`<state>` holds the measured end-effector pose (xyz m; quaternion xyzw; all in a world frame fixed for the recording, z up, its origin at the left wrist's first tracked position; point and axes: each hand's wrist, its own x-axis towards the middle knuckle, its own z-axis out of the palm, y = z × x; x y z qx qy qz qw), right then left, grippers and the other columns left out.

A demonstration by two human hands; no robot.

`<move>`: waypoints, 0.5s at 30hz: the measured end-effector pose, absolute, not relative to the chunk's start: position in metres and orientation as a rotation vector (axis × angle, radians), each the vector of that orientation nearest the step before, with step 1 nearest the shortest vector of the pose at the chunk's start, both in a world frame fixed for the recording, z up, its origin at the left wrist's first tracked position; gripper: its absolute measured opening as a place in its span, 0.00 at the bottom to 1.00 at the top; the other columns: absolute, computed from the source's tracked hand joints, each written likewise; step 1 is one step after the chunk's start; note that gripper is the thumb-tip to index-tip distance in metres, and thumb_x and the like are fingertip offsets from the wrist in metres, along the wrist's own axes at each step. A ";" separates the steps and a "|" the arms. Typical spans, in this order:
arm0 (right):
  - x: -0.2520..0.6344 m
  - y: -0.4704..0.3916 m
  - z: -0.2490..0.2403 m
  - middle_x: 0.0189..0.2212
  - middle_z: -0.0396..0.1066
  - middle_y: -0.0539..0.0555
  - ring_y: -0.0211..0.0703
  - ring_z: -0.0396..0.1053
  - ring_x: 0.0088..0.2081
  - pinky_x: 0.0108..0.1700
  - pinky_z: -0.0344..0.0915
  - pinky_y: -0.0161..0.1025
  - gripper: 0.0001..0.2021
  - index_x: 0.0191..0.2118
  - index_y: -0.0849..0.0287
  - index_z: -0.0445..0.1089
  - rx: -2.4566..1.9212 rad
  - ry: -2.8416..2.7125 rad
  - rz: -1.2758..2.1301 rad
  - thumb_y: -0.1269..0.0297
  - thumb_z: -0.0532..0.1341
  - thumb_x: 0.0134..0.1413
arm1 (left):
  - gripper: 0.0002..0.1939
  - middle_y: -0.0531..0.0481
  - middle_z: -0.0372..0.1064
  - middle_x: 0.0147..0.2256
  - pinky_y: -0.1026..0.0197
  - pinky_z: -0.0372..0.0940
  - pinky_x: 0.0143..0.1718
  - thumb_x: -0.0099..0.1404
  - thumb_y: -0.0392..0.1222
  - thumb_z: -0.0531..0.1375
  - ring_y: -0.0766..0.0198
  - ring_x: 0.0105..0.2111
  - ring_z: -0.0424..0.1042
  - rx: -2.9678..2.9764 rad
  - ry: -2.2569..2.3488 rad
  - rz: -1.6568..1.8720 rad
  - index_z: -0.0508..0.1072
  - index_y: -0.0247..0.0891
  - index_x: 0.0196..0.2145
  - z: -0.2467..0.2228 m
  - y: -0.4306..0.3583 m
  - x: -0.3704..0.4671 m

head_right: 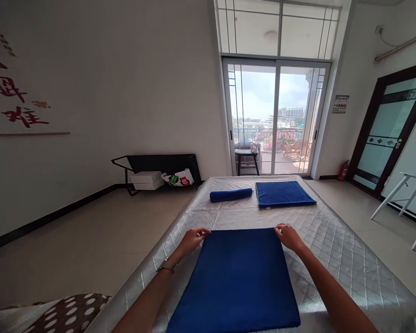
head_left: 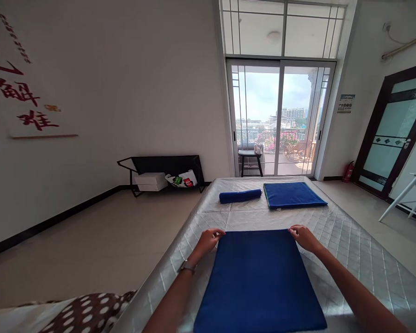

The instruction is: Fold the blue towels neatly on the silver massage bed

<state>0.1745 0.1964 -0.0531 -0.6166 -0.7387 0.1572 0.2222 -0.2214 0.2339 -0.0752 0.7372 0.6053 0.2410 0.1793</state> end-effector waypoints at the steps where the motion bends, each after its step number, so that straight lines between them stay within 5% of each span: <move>1: 0.172 0.203 -0.057 0.48 0.77 0.58 0.49 0.72 0.52 0.57 0.62 0.41 0.18 0.44 0.57 0.79 -1.728 -2.047 0.410 0.64 0.51 0.64 | 0.12 0.50 0.80 0.38 0.62 0.68 0.41 0.62 0.36 0.57 0.60 0.37 0.77 2.087 1.731 0.665 0.81 0.42 0.34 -0.078 0.241 -0.221; 7: 0.162 0.236 -0.072 0.54 0.74 0.57 0.49 0.67 0.57 0.58 0.60 0.43 0.18 0.51 0.57 0.75 -1.870 -2.063 0.259 0.65 0.51 0.66 | 0.14 0.49 0.80 0.39 0.64 0.65 0.46 0.61 0.29 0.56 0.61 0.41 0.76 2.131 1.794 0.635 0.81 0.40 0.36 -0.088 0.275 -0.217; 15: 0.154 0.260 -0.081 0.53 0.74 0.57 0.50 0.67 0.57 0.56 0.60 0.44 0.19 0.50 0.58 0.75 -2.025 -1.970 0.161 0.64 0.48 0.68 | 0.15 0.46 0.78 0.44 0.60 0.60 0.54 0.67 0.31 0.54 0.59 0.48 0.72 2.216 1.872 0.628 0.80 0.39 0.40 -0.103 0.296 -0.209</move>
